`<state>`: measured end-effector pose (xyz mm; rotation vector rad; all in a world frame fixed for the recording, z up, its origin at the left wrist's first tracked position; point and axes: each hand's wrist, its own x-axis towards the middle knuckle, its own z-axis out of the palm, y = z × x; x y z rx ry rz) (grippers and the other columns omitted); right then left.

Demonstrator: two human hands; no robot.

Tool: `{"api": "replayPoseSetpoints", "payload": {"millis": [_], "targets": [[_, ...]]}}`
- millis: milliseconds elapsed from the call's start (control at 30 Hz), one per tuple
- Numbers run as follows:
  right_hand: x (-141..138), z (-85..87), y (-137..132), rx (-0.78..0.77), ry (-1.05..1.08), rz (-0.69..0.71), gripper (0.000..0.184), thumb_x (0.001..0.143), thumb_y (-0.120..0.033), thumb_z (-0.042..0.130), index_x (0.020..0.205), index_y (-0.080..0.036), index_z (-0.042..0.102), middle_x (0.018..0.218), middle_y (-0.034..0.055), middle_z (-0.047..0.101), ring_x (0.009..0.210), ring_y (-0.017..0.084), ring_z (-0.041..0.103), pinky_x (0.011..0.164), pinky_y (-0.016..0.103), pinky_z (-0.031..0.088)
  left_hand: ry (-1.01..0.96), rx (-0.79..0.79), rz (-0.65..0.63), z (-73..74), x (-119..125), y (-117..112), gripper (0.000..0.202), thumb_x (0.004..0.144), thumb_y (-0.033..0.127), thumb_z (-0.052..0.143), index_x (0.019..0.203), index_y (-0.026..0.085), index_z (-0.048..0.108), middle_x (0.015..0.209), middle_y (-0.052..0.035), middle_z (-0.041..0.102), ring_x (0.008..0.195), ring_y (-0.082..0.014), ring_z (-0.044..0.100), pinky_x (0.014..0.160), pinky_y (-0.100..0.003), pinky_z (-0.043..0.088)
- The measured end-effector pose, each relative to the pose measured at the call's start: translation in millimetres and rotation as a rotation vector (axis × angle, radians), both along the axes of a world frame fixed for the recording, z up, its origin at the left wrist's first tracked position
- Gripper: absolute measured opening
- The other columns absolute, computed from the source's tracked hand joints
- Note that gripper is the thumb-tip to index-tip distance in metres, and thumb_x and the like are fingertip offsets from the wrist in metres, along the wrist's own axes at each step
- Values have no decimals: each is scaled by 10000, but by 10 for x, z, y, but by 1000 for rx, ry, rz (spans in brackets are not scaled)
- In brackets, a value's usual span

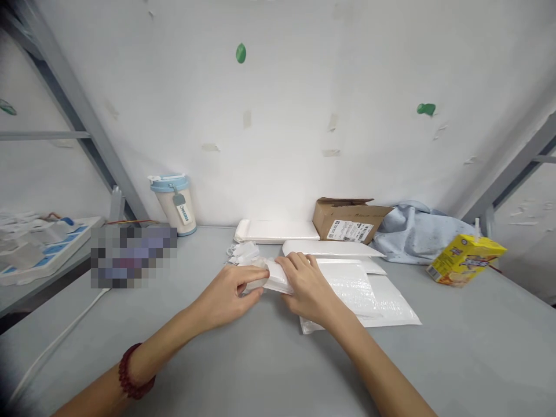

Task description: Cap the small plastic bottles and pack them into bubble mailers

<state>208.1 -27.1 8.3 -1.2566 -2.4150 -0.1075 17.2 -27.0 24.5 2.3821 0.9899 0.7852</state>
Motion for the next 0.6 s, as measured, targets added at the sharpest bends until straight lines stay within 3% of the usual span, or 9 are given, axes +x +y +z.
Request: {"api": "replayPoseSetpoints", "payload": {"millis": [133, 267, 433, 600], "targets": [[-18, -9, 1, 10, -10, 4, 486, 643, -75, 509, 1117, -172, 464, 962, 89, 521, 878, 230, 458, 774, 363, 350, -11, -44, -41, 41, 0, -22, 205, 688, 89, 443, 579, 176, 294, 589, 58, 342, 542, -83, 287, 504, -221, 220], [-41, -30, -7, 47, 2, 38, 463, 643, -87, 529, 1097, -163, 476, 955, 95, 532, 881, 238, 463, 774, 371, 349, -29, -183, -77, 57, -13, -25, 287, 703, 155, 481, 572, 182, 227, 538, 63, 249, 512, -84, 245, 482, -227, 200], [-47, -20, -6, 67, 23, 46, 456, 647, -77, 520, 1089, -180, 483, 948, 89, 535, 875, 236, 468, 767, 367, 351, -56, -318, -90, 71, -27, -24, 311, 712, 208, 503, 581, 193, 222, 530, 69, 165, 482, -84, 171, 448, -239, 159], [-42, -1, -20, 85, 52, 34, 478, 646, -76, 508, 1110, -187, 476, 951, 90, 530, 870, 236, 464, 767, 374, 349, -56, -303, -55, 63, -13, -57, 272, 690, 214, 543, 603, 195, 286, 540, 75, 239, 487, -78, 224, 453, -219, 182]]}}
